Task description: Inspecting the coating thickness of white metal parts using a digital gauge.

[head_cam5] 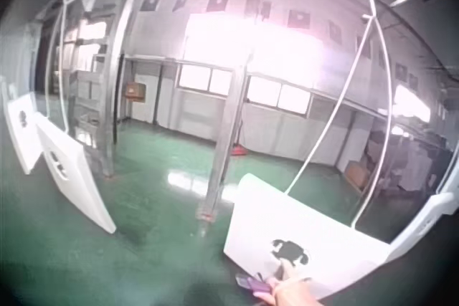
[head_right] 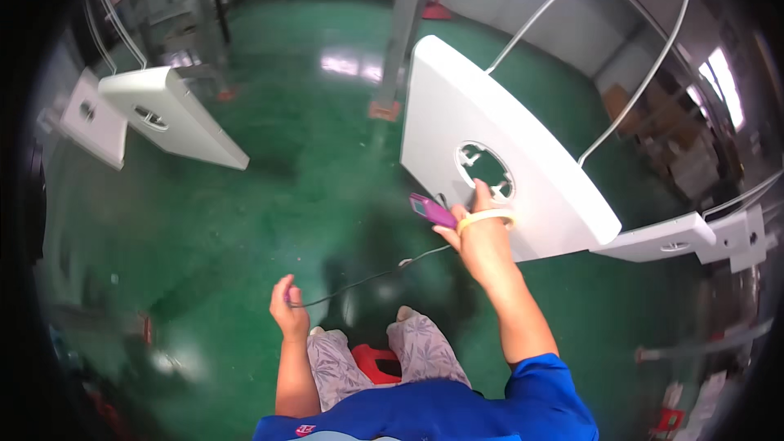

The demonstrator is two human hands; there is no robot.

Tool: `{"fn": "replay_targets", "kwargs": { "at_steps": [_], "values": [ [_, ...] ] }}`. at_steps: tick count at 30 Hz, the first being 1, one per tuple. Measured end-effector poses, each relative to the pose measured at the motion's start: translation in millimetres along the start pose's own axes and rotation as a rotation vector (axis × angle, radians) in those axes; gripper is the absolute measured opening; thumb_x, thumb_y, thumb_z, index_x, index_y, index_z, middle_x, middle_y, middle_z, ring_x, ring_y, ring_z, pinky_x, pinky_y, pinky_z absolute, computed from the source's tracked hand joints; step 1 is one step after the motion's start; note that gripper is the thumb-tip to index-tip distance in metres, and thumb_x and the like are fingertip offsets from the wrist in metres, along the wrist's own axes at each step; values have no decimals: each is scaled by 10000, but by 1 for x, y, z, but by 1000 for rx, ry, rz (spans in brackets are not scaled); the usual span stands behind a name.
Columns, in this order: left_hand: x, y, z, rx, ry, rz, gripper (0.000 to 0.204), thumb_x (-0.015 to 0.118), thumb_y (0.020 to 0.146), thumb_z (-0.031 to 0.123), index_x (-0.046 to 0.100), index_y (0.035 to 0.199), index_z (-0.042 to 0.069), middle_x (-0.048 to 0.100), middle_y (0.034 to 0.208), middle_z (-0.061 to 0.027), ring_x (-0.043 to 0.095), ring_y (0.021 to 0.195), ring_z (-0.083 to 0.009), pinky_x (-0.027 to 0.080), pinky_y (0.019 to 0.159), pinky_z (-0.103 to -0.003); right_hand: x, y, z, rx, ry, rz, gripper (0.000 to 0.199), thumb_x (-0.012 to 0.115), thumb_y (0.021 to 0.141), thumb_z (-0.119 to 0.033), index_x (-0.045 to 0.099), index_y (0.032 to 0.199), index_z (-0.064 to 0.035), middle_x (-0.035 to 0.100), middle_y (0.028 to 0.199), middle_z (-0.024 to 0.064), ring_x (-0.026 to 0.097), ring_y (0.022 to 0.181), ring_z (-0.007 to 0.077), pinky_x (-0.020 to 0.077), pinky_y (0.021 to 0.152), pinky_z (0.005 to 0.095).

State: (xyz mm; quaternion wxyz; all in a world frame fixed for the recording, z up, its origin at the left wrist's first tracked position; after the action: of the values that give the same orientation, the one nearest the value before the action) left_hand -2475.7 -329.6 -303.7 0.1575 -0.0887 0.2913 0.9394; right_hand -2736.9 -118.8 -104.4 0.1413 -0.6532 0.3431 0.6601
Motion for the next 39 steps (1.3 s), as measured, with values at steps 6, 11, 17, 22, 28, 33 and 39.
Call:
{"fn": "replay_targets", "kwargs": {
  "at_steps": [6,11,17,22,28,33,39],
  "values": [
    [-133,-4,-77,-499,-379,872,365,399,1019,286,525,1178,-17,496,748,-10,465,655,-89,401,581,-227,-23,-19,16,56,322,-27,438,721,817,-266,624,1176,-35,357,1368,276,415,1224,425,349,1020,474],
    [-254,-43,-126,-566,-657,1348,376,457,995,387,551,1155,60,456,719,25,439,632,-94,389,537,-231,-26,-26,25,12,484,-44,432,741,804,-224,611,1144,8,336,1367,244,419,1215,392,338,1031,453],
    [-204,8,8,-254,-543,868,355,443,1005,254,507,1181,-48,532,842,-34,411,650,-90,382,595,-236,-8,-48,41,-155,817,-67,838,749,798,-66,188,1417,-7,547,1217,181,529,1149,238,419,987,356],
    [-39,-7,160,478,-129,116,217,620,893,171,622,1007,-14,633,962,-174,621,848,-321,532,774,-441,-3,-64,16,-250,900,-135,866,745,790,-40,183,1449,-36,559,1194,149,544,1126,224,423,977,351],
    [18,14,209,766,221,79,375,726,770,81,570,1107,29,592,817,-99,568,706,-273,428,634,-393,-8,-70,-38,-338,1221,-193,768,722,809,-27,247,1412,-6,540,1221,123,517,1156,177,426,973,327],
    [19,17,206,812,312,157,398,713,770,81,555,1131,29,567,781,-80,545,661,-256,397,587,-373,1,-74,-56,-398,1394,-256,603,718,845,-120,390,1335,4,534,1222,85,514,1137,161,414,980,317],
    [2,21,196,828,322,222,370,684,802,81,523,1131,29,572,799,-108,552,665,-283,408,611,-396,-9,-81,-71,-438,1356,-255,499,727,841,-160,510,1263,-5,558,1181,93,539,1090,179,441,937,325]
  ]
}}
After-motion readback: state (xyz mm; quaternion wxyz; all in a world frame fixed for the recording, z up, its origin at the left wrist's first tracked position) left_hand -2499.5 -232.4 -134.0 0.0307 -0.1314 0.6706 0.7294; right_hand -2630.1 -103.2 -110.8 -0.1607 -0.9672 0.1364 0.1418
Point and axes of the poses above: each hand's wrist, its own y-axis towards the middle knuckle, its own x-axis out of the palm, z = x × y, the point moved 3 cm from there along y, towards the middle knuckle
